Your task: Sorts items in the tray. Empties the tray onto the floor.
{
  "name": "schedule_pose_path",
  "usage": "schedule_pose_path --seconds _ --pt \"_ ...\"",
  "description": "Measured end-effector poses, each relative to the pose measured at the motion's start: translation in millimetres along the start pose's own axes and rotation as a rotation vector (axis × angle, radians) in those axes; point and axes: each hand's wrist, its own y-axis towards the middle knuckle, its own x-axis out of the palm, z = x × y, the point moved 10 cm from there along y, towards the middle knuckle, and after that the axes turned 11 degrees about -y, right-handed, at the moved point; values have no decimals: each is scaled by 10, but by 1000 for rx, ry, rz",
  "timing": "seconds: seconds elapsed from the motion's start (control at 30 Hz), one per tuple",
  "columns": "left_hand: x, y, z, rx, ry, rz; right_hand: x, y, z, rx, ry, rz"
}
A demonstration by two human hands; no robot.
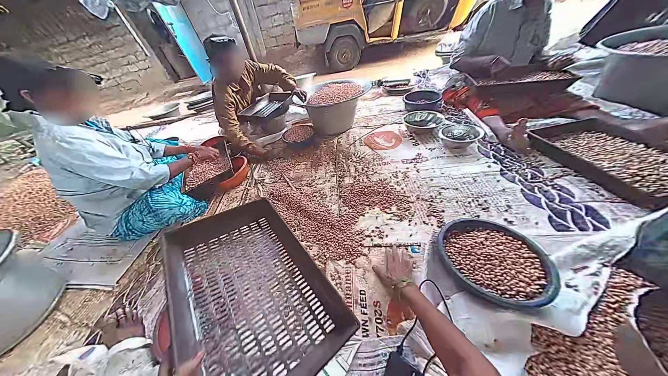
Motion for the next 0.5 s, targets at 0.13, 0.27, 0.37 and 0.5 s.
schedule_pose_path --seconds 0.13,0.27,0.37,0.5 --pt "149 433 -131 64 119 -6 -795 -800 -546 -69 -20 -411" --pt "89 450 -437 -22 192 58 -221 -555 -632 -184 35 119" --pt "34 344 -657 -97 209 83 319 -254 -482 -223 -81 79" --pt "99 373 -819 -93 200 59 316 -85 -600 -259 -77 113"
